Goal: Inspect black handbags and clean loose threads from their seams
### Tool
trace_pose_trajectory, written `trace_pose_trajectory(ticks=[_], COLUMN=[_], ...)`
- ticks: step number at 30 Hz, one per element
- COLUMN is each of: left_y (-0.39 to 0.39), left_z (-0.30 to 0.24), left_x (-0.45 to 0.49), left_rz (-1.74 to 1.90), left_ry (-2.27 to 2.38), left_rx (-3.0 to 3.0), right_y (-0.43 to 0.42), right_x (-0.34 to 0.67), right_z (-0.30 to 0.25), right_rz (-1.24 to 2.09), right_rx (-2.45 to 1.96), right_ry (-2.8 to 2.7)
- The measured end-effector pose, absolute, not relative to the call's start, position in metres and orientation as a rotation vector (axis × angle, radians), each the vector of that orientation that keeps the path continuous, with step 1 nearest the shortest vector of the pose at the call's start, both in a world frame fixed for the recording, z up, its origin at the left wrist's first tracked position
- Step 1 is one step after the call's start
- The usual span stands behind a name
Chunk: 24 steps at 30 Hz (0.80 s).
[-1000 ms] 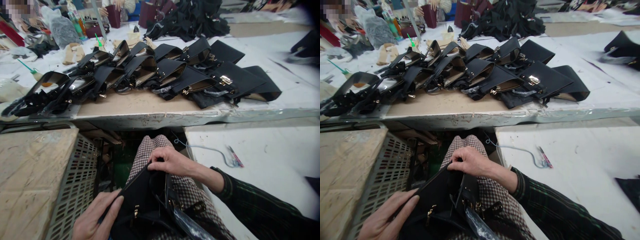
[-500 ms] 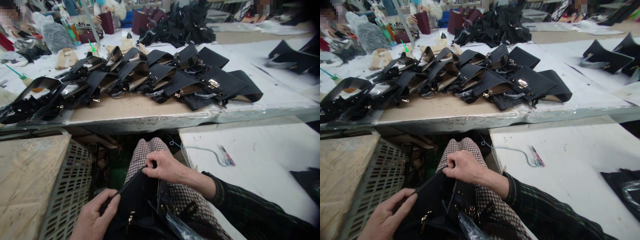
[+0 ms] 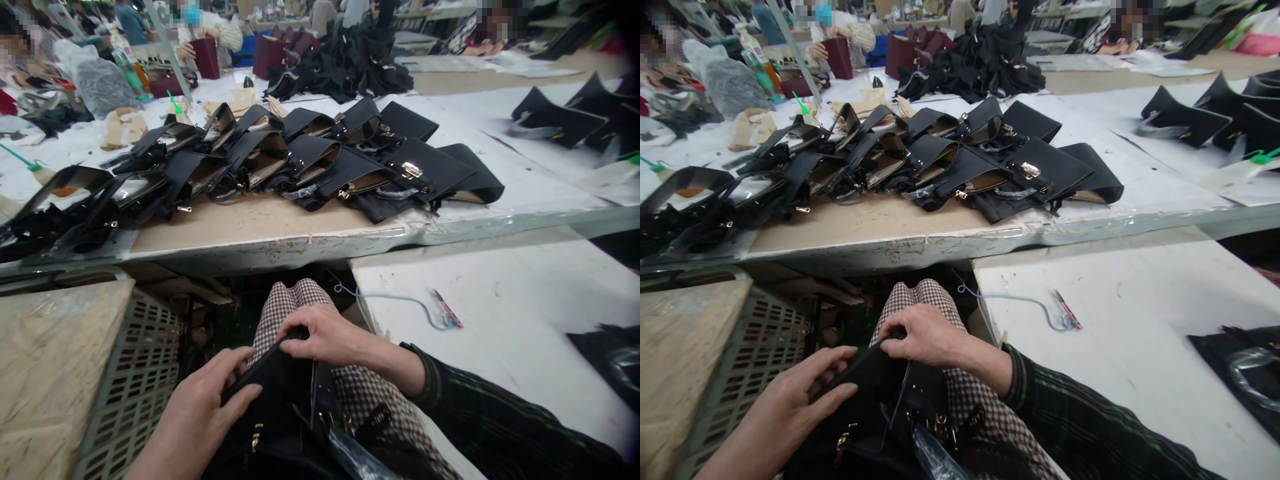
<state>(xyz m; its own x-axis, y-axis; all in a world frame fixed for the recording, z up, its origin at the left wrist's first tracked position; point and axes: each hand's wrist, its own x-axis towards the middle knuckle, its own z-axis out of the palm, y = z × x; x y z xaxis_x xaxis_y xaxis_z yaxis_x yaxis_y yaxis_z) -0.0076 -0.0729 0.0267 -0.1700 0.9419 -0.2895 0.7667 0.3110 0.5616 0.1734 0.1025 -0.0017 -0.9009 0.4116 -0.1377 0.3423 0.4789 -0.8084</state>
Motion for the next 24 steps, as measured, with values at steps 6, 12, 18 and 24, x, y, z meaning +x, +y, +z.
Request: trace_pose_trajectory(ticks=[6,12,18,24], left_y=[-0.119,-0.132,-0.137,-0.136], left_z=[0.013,0.016,0.018,0.017], left_x=[-0.009,0.002,0.008,0.01], left_rz=[0.591,0.715,0.75,0.774], left_ry=[2.256,2.328,2.419,2.425], left_rx=[1.549,1.56,1.361,1.32], right_y=[0.113,0.116,0.112,0.11], right_x=[0.178,0.178,0.18,0.181], right_z=[0.005,0.003,-0.002,-0.003], right_rz=[1.558,1.611,1.479,1.341], right_rx=[-0.495,-0.352,-0.36,-0.377], right_ry=[-2.59,-2.602,-2.62,-2.685])
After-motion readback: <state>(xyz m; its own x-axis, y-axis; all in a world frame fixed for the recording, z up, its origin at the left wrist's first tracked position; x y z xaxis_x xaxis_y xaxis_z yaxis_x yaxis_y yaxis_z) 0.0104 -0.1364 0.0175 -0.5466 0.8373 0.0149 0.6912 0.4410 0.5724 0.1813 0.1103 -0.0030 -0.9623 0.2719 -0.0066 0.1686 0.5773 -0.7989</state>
